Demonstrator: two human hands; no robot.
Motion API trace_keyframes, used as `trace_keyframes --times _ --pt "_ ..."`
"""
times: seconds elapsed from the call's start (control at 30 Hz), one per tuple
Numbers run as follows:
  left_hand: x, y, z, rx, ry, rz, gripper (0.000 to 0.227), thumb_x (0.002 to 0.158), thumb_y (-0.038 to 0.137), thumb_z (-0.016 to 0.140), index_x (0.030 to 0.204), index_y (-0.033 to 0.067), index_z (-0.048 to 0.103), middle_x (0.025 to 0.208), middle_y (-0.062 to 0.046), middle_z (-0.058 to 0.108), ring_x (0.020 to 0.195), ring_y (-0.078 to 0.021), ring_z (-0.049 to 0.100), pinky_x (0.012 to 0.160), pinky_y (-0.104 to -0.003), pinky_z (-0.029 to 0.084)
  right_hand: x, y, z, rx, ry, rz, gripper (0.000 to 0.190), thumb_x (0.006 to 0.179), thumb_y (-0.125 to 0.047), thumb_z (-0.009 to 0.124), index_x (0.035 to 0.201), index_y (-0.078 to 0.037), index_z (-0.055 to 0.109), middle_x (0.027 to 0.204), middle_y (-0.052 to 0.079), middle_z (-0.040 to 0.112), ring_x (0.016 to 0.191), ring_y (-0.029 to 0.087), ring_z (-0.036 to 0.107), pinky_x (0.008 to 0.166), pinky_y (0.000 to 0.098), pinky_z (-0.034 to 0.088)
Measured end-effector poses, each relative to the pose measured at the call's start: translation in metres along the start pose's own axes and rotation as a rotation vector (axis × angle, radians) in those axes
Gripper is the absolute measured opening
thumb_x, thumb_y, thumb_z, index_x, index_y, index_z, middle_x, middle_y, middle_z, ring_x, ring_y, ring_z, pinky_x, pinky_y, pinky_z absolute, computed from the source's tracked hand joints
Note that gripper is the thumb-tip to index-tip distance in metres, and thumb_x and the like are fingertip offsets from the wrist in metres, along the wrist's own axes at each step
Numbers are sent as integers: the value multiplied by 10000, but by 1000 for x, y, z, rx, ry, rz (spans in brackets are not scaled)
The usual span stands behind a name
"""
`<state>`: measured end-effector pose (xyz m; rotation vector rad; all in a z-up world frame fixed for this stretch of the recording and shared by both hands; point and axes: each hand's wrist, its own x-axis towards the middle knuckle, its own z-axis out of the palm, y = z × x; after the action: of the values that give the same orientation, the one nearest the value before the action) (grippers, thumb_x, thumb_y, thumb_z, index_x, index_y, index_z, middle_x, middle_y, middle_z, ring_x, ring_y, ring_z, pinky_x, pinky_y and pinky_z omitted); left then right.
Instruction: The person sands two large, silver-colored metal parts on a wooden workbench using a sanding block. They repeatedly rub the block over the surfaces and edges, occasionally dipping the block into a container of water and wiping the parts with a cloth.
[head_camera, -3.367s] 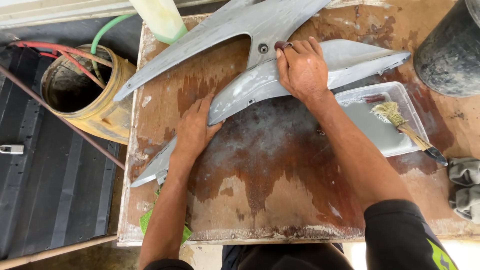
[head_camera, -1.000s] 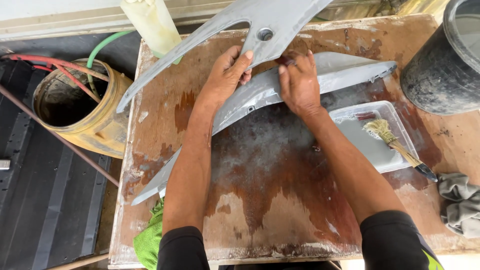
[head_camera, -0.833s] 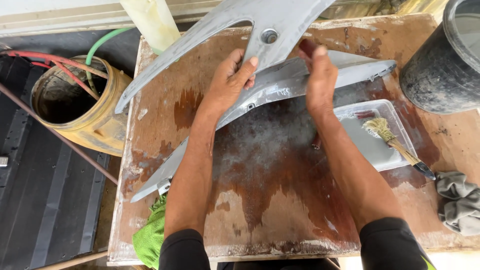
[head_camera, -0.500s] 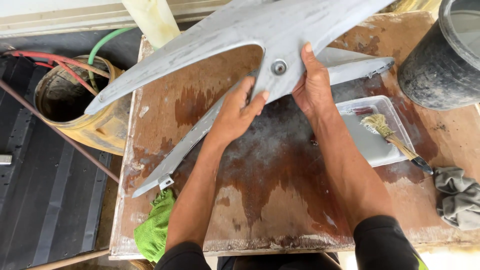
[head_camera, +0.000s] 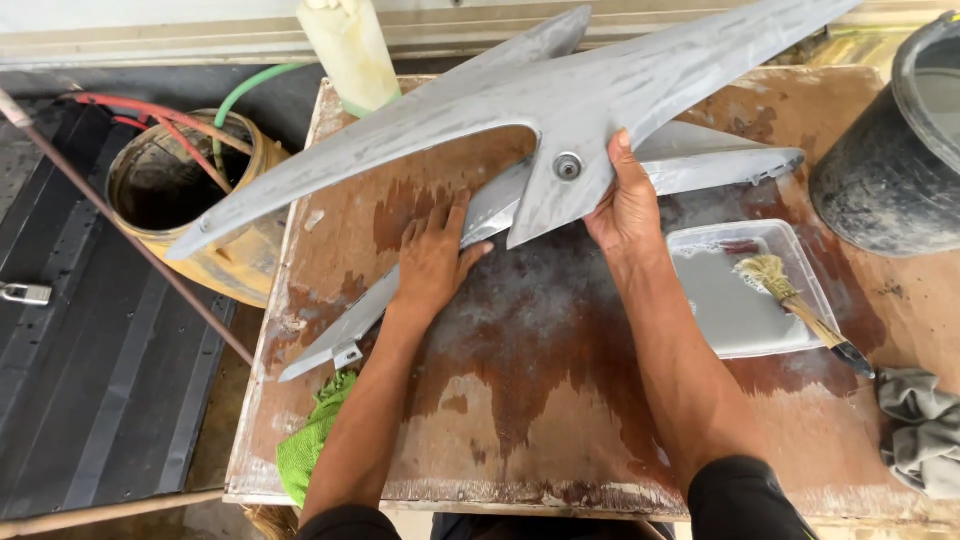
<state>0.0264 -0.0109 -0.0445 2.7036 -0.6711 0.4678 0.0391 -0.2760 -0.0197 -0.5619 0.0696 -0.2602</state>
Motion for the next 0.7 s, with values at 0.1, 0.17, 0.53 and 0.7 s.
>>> trace_keyframes --times 0.1,0.17,0.53,0.7 --pt "14 -13 18 4 60 -8 745 905 457 729 1513 115 469 1225 -163 638 1112 -390 657 972 -539 482 8 -3 -7 17 -7 -3 350 924 -264 756 1150 -4 697 1143 201 747 1063 344 750 997 497 628" --pt "26 -23 22 18 78 -4 733 900 476 726 1504 137 487 1228 -129 633 1138 -360 638 981 -527 465 4 -6 -6 9 -10 -4 354 929 -265 748 1161 -3 693 1155 200 745 1077 342 747 1009 496 626" --pt "98 -89 46 319 256 -47 584 882 720 655 1176 224 750 993 -20 741 988 -266 712 970 -539 433 -10 5 1 -70 43 -10 389 915 -346 738 1154 -43 690 1088 175 752 989 329 764 911 495 649" --pt "108 -121 72 394 106 23 691 976 678 615 1445 172 595 1290 -50 675 1228 -273 618 1111 -481 366 -7 36 -20 -37 69 -10 370 914 -300 753 1150 -23 689 1081 220 743 971 368 759 910 534 635"
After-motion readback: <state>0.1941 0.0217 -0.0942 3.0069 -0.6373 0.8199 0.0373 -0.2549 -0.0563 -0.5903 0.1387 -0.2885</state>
